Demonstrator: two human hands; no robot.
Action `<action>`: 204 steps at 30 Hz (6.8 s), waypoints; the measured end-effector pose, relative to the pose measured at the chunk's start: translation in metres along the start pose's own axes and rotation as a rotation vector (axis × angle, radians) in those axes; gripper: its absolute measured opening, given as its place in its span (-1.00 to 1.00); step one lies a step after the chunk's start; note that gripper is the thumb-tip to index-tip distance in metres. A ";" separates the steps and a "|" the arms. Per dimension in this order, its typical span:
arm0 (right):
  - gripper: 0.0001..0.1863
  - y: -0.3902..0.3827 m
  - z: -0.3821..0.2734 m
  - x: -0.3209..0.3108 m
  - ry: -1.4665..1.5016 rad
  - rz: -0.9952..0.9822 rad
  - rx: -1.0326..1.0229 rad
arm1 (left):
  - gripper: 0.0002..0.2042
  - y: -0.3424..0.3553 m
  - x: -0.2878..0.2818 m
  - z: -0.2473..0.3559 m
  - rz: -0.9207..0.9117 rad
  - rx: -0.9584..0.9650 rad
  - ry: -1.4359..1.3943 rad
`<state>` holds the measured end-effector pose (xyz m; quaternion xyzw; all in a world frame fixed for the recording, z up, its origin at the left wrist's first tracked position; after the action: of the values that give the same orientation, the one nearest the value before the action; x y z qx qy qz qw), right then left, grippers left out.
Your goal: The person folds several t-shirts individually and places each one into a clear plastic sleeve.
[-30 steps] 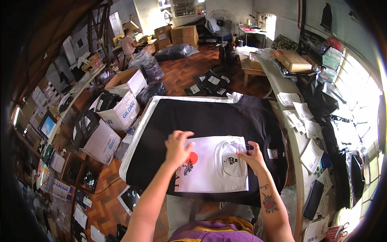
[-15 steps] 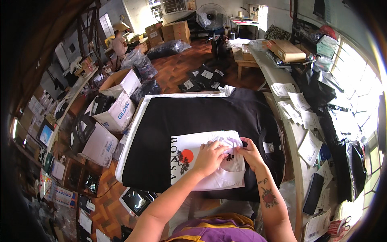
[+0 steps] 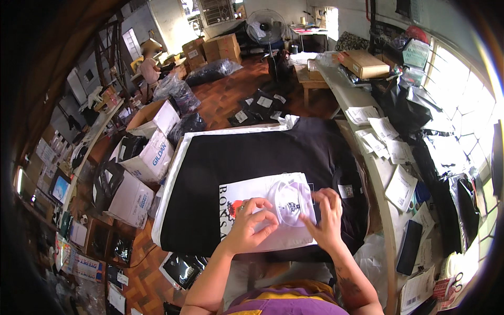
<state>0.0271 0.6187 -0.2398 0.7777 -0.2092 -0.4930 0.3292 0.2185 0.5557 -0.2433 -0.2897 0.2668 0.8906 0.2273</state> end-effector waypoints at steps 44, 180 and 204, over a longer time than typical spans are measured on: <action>-0.53 -0.321 0.221 -0.404 -0.505 -0.462 1.274 | -0.66 0.008 -0.067 -0.013 0.030 -0.118 0.777; -0.72 0.155 0.001 -0.036 1.511 0.154 0.397 | -0.69 0.054 -0.204 0.012 0.188 -0.081 -1.241; -0.42 -0.010 -0.022 0.138 0.091 -0.700 -0.567 | -0.94 -0.042 0.088 -0.002 -0.001 0.041 0.513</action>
<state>0.1061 0.5424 -0.3271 0.7017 0.2246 -0.5776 0.3515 0.1789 0.6086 -0.3150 -0.5015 0.3333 0.7824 0.1586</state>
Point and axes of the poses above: each hand's wrist, its own y-axis towards the middle knuckle, its own x-axis out of the palm, z = x × y, the point moved 7 cm from there along y, towards the middle knuckle, and after that the axes turned 9 degrees about -x, right-handed, at the moved point
